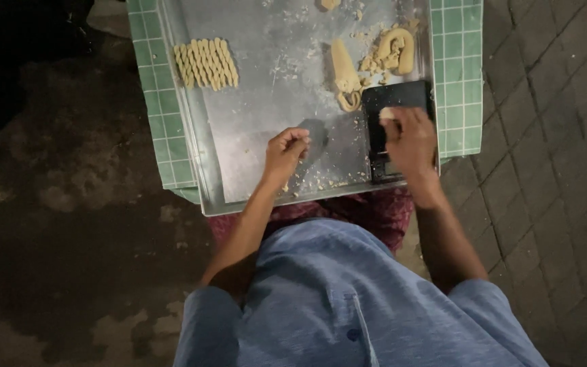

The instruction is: Rolling small pieces of dough into thin strips and arranging them on a metal tray.

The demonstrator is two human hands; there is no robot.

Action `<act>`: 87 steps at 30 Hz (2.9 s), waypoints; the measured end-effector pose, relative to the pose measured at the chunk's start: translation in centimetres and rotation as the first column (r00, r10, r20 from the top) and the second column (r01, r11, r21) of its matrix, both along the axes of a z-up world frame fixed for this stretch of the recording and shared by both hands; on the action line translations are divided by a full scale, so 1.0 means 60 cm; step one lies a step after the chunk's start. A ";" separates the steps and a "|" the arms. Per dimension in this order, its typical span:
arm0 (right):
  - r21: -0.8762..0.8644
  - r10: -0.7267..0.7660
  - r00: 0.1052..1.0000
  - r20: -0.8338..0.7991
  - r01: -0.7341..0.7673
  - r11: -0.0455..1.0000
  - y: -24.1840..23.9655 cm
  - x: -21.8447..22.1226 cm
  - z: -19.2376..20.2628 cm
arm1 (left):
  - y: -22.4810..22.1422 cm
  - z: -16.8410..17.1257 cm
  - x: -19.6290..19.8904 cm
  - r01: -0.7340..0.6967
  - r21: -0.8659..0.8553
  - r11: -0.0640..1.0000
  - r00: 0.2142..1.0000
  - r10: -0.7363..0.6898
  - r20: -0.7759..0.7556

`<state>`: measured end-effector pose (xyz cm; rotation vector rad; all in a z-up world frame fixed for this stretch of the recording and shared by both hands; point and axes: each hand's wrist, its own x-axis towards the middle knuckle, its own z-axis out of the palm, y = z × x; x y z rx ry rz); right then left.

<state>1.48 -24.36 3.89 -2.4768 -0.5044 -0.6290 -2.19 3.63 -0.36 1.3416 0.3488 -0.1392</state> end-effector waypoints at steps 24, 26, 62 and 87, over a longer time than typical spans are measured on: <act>0.562 0.435 0.884 -0.169 -0.276 0.780 0.223 -0.019 -0.050 | 0.016 -0.008 0.011 0.036 0.178 0.983 0.992 -0.056 0.111; 0.522 0.425 0.892 -0.152 -0.293 0.801 0.222 -0.020 -0.042 | 0.020 -0.018 0.014 0.062 0.192 0.980 0.986 -0.090 0.143; 0.681 0.470 0.851 -0.233 -0.202 0.704 0.220 -0.010 -0.058 | 0.025 -0.016 0.012 0.020 0.064 0.998 0.999 -0.022 0.036; 0.698 0.551 0.813 -0.187 -0.285 0.657 0.226 -0.003 -0.051 | 0.027 -0.034 0.020 -0.033 -0.223 0.974 0.999 0.031 -0.012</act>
